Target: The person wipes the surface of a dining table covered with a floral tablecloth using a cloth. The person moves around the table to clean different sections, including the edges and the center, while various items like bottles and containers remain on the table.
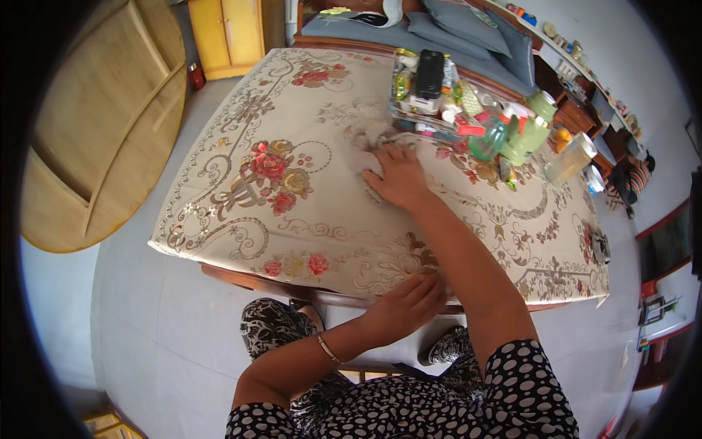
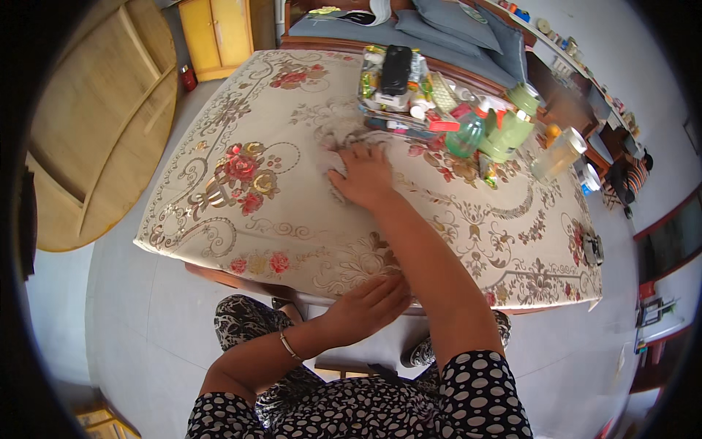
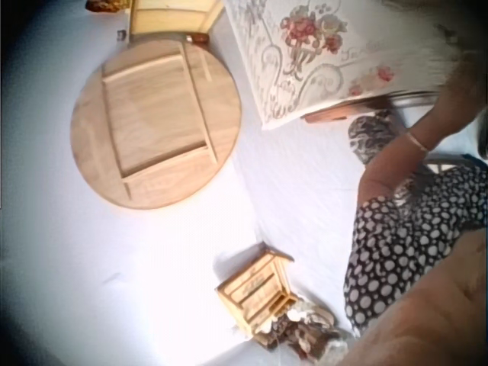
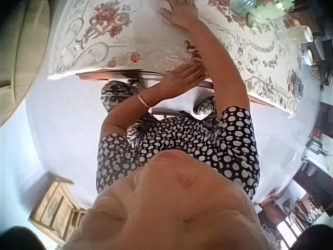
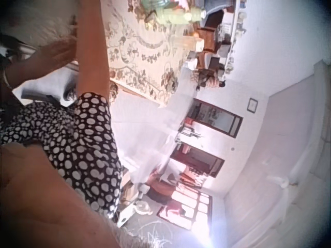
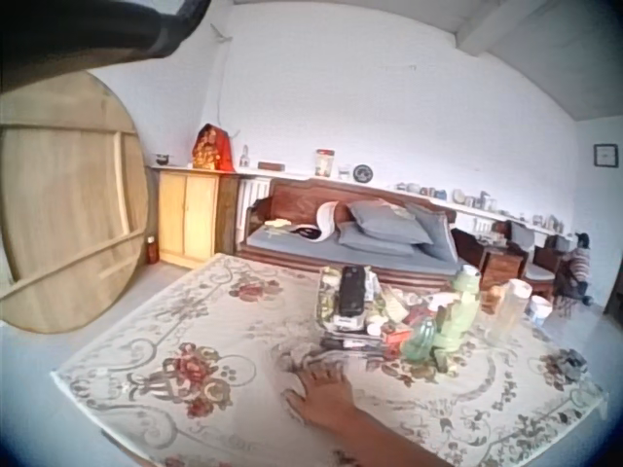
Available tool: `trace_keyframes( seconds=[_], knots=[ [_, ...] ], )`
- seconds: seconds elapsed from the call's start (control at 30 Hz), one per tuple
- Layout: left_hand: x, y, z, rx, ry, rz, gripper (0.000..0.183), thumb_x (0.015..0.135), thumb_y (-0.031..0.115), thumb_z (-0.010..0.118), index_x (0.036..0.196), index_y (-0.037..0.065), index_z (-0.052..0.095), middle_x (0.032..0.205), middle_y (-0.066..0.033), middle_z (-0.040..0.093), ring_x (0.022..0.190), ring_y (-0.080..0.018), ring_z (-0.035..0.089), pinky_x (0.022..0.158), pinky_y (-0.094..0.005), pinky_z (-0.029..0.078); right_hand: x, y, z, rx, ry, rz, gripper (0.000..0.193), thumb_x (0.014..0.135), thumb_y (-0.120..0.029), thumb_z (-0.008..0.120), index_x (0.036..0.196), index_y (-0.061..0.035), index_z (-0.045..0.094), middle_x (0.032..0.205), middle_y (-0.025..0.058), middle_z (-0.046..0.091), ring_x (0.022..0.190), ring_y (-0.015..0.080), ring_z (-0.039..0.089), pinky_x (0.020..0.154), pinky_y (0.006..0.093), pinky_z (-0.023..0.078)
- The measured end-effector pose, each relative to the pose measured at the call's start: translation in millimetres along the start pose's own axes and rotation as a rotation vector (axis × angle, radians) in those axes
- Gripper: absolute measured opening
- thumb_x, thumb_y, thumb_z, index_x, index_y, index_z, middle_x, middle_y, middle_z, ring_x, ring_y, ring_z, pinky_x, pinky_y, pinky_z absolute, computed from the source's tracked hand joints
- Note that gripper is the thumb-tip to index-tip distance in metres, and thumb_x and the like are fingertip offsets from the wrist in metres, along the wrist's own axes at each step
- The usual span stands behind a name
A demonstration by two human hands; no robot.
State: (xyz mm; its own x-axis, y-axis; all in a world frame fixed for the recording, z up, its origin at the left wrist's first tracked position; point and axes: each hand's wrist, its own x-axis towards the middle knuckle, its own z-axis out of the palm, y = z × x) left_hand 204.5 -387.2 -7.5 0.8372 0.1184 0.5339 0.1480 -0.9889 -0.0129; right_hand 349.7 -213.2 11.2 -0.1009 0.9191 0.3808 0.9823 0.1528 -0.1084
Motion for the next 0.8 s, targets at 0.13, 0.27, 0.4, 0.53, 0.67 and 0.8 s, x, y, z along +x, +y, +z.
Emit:
trace_keyframes(
  seconds=[0.13,0.27,0.4,0.53,0.67,0.8],
  knots=[
    [-3.3,-6.1,-4.9,-0.100,0.107,-0.006,0.035,0.078,0.014,0.057,0.111,0.002,0.060,0.118,-0.0103,0.057,0.115,-0.0255,0.052,0.102,-0.0392,0.039,41.8,-71.9,16.4,0.098,-0.135,-0.221,0.062,0.084,-0.055,0.049,0.128,-0.0106,0.052,0.134,0.0147,0.046,0.126,0.0368,0.036,0.108,0.0468,0.024],
    [-20.0,0.6,37.2,-0.314,0.135,-0.046,0.034,0.074,0.014,0.058,0.107,0.005,0.063,0.116,-0.0087,0.058,0.114,-0.0244,0.052,0.102,-0.0402,0.039,44.4,-161.0,30.6,0.215,-0.058,-0.488,0.064,0.081,-0.059,0.052,0.125,-0.0136,0.055,0.132,0.0132,0.045,0.122,0.0384,0.037,0.109,0.0525,0.021],
    [-27.8,-3.0,34.7,-0.019,0.105,0.064,0.033,0.076,0.018,0.057,0.106,0.007,0.063,0.115,-0.0081,0.057,0.116,-0.0237,0.050,0.104,-0.0418,0.035,51.0,-183.9,31.6,0.375,-0.098,-0.687,0.049,0.078,-0.052,0.060,0.113,-0.0167,0.063,0.125,0.0096,0.050,0.118,0.0360,0.041,0.106,0.0505,0.028],
    [-13.9,-6.6,10.4,0.080,0.072,0.072,0.031,0.078,0.020,0.055,0.106,0.007,0.062,0.115,-0.0086,0.058,0.117,-0.0248,0.050,0.105,-0.0415,0.034,75.5,-109.5,49.1,0.313,0.114,-0.565,0.037,0.076,-0.042,0.065,0.100,-0.0132,0.066,0.109,0.0047,0.059,0.107,0.0299,0.050,0.093,0.0428,0.042],
    [-5.7,-5.4,7.6,0.104,0.116,0.044,0.032,0.080,0.020,0.054,0.109,0.009,0.062,0.119,-0.0078,0.058,0.116,-0.0232,0.053,0.105,-0.0384,0.036,52.7,-17.2,27.0,0.161,0.067,-0.288,0.045,0.082,-0.039,0.064,0.115,-0.0079,0.060,0.126,0.0100,0.054,0.115,0.0336,0.048,0.097,0.0429,0.041],
    [-7.3,-3.9,19.8,0.126,0.156,0.046,0.035,0.083,0.021,0.052,0.115,0.007,0.058,0.121,-0.0110,0.057,0.117,-0.0251,0.052,0.106,-0.0393,0.035,6.0,59.0,5.6,0.103,0.166,-0.210,0.043,0.082,-0.038,0.064,0.114,-0.0095,0.060,0.124,0.0081,0.056,0.113,0.0293,0.049,0.096,0.0398,0.040]
  ],
)
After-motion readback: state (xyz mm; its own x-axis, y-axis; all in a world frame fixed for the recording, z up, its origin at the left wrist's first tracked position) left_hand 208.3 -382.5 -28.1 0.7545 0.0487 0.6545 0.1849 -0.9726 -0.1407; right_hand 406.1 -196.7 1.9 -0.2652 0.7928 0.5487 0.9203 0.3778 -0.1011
